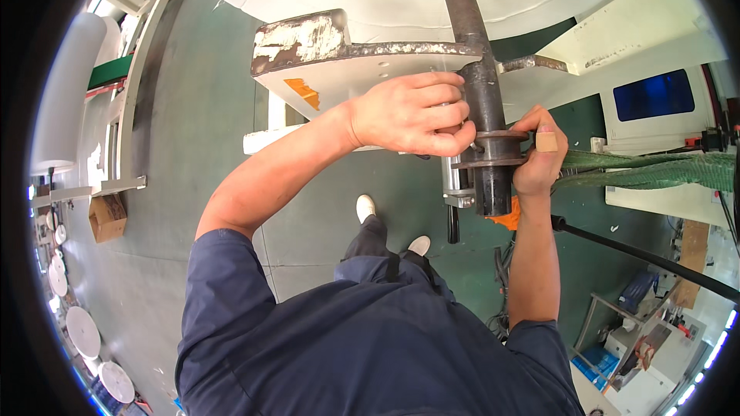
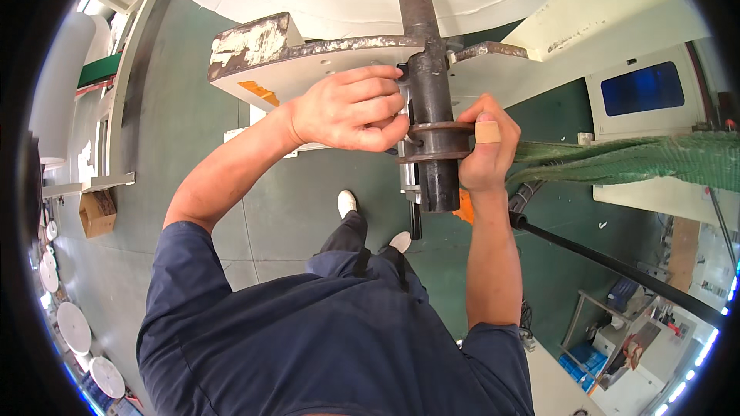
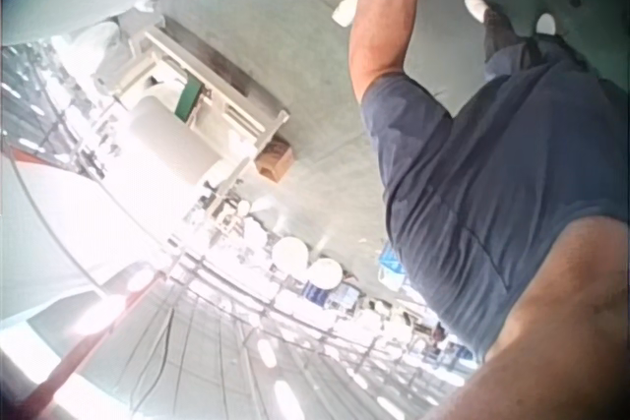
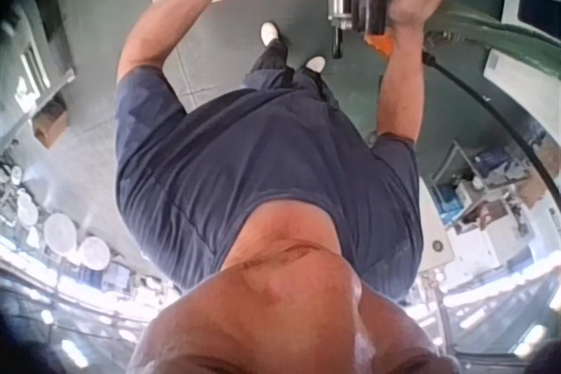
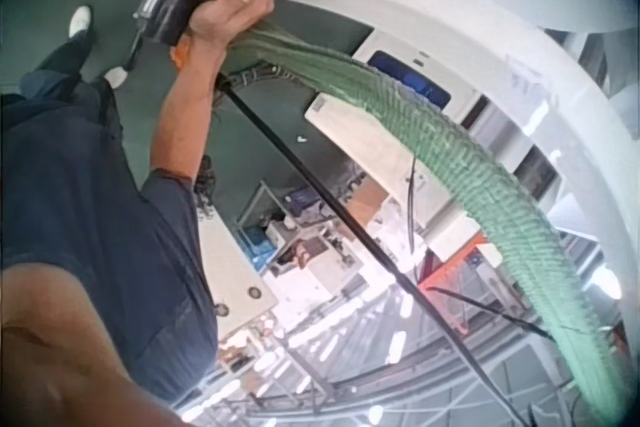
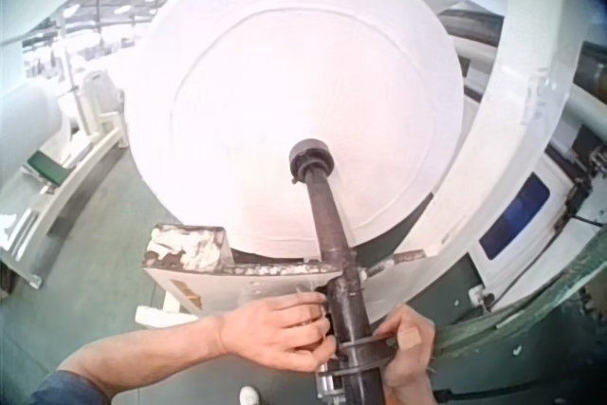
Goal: The person assembles a cylindrical metal component onto a vertical shaft of a large white machine. They use an Allen key to tighten a set screw on the component and then secure it with a green strap. The person also uses a small metal rod to adjust the component's position.
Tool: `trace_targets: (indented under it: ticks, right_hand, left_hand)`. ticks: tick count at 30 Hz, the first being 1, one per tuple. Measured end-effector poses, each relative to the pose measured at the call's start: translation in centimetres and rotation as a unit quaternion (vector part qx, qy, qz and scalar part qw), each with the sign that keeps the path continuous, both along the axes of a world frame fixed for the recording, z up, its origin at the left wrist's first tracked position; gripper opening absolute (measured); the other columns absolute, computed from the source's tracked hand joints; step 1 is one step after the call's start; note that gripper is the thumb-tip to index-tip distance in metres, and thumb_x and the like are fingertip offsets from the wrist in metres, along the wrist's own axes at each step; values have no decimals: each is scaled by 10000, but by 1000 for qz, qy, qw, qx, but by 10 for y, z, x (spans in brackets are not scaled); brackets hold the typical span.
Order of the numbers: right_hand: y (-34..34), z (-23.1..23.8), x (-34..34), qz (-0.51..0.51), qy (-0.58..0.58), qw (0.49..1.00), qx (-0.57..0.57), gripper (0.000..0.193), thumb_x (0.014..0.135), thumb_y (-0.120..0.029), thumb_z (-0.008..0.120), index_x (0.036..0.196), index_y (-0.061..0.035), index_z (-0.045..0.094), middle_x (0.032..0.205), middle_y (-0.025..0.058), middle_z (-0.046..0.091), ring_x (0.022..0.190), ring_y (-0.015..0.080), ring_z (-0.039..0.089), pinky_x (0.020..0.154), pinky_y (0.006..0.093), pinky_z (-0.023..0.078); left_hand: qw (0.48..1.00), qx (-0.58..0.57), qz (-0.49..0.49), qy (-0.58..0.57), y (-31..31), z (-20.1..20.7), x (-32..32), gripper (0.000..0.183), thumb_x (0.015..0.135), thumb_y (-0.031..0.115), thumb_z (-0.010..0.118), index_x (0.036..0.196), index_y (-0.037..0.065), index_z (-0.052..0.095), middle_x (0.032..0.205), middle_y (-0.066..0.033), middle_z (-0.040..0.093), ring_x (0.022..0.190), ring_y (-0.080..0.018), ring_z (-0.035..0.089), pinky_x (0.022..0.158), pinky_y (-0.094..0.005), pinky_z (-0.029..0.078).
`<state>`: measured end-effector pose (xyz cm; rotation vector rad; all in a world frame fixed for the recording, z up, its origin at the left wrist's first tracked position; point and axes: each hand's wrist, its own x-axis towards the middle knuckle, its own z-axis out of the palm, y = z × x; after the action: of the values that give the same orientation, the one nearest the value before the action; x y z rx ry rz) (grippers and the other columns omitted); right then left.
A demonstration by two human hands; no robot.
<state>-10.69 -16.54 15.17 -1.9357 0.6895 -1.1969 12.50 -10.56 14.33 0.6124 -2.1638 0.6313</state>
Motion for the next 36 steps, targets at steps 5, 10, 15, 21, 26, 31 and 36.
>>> trace_targets:
  ticks: [5,10,15,21,26,31,36]
  right_hand:
    - [0,0,1,-4,-3,1000,7,398,943,-287,391,697,14,477,621,85,470,568,168,442,543,319,339]
    - [0,-1,-1,-10,-13,1000,11,404,937,-288,405,688,19,486,620,91,477,564,172,452,537,321,339]
    - [0,-5,-2,5,-11,1000,19,415,952,-306,402,700,13,488,663,83,484,614,162,434,586,310,336]
    - [1,-3,-3,7,6,1000,10,394,947,-287,405,706,14,485,684,81,484,639,154,437,597,306,341]
    - [1,-6,-4,-5,-2,1000,0,374,937,-267,410,701,16,471,664,85,469,611,164,437,570,316,339]
    - [3,-2,-2,-10,2,1000,-7,335,926,-226,428,710,26,471,623,102,455,563,178,425,538,330,336]
    - [-1,-18,-5,-25,-38,999,12,292,930,-183,423,728,19,486,626,97,452,578,172,419,547,338,345]
  left_hand:
    - [998,-44,-36,-34,-15,13,1,298,692,26,695,954,74,564,904,-74,594,799,-237,613,890,-420,604]
    - [999,-6,10,-40,-1,10,0,332,666,51,709,961,83,560,877,-68,578,754,-231,608,705,-339,594]
    - [998,-5,45,-44,10,-3,-2,326,664,55,708,952,90,558,860,-53,573,732,-210,605,661,-313,577]
    - [997,-45,11,-58,-9,12,-1,320,674,55,694,957,89,548,792,-24,522,643,-169,540,547,-284,514]
    - [975,194,104,-10,43,4,-20,296,735,44,669,1000,72,539,663,2,389,512,-150,486,390,-285,381]
    - [447,707,-31,548,80,52,-80,106,1044,133,468,1057,37,426,688,-71,613,520,-159,627,438,-296,472]
    - [450,594,-71,663,81,45,-123,159,1015,62,510,1131,15,413,783,-96,641,584,-148,632,559,-261,512]
